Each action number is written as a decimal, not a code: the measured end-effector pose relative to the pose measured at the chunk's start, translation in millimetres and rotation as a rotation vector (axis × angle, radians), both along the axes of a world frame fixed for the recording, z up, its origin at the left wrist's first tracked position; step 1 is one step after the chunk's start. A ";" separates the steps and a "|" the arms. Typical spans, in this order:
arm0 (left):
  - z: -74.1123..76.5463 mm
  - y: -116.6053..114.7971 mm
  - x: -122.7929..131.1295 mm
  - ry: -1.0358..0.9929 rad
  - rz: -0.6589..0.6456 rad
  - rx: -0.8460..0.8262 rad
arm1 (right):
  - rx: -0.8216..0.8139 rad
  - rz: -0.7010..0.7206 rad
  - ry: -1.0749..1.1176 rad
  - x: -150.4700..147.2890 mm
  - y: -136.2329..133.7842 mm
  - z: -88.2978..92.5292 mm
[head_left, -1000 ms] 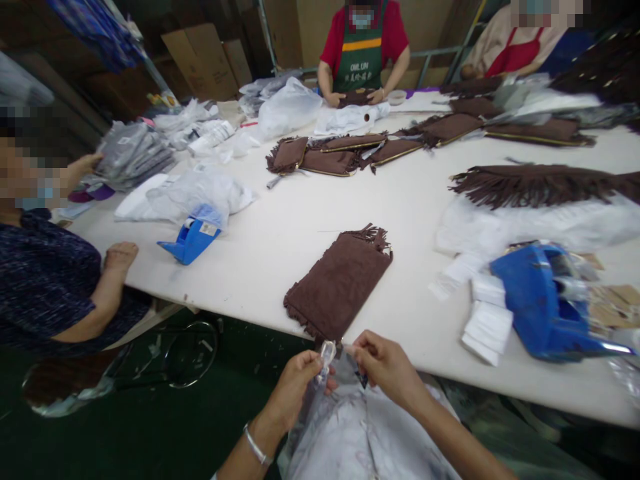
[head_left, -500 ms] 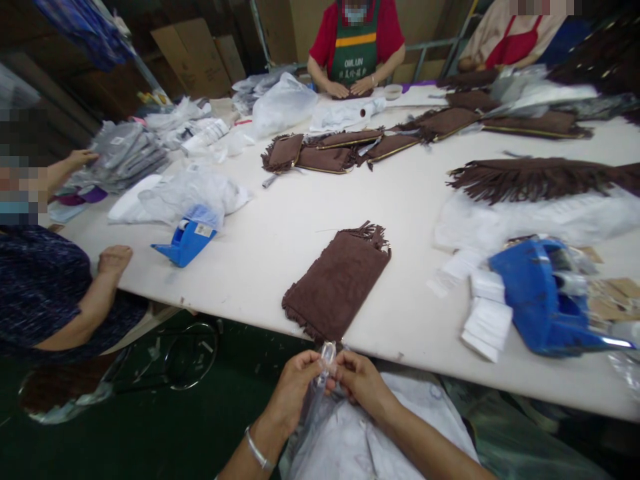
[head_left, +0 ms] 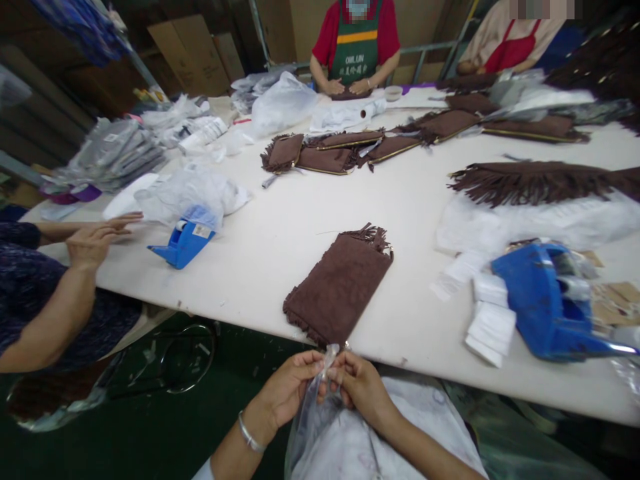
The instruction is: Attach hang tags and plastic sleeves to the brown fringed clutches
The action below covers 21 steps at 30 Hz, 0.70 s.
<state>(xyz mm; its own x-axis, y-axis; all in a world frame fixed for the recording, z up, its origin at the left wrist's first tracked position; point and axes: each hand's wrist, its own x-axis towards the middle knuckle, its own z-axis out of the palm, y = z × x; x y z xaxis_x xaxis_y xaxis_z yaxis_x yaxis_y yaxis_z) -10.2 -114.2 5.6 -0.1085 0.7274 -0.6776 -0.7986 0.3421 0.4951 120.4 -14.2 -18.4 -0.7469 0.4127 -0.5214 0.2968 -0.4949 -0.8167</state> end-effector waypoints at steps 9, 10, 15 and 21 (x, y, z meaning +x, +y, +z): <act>-3.3 0.9 -4.5 -0.192 0.016 -0.091 | 0.719 0.219 -0.127 4.5 6.3 19.3; -4.0 0.1 -4.7 -0.212 0.019 -0.088 | 0.767 0.255 -0.145 5.3 6.9 20.6; -3.5 -4.9 -7.5 -0.286 0.051 -0.087 | 0.734 0.342 -0.170 14.9 10.8 25.6; 0.5 -6.8 2.2 -0.202 0.056 -0.124 | 0.608 0.282 -0.188 33.1 20.5 23.0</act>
<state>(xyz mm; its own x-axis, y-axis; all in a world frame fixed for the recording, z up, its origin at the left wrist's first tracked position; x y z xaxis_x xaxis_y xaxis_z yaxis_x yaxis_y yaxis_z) -8.0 -121.0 6.1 0.0005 0.6336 -0.7736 -0.8965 0.3430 0.2803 153.4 6.3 4.6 -0.7881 0.4760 -0.3902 0.5105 0.1513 -0.8465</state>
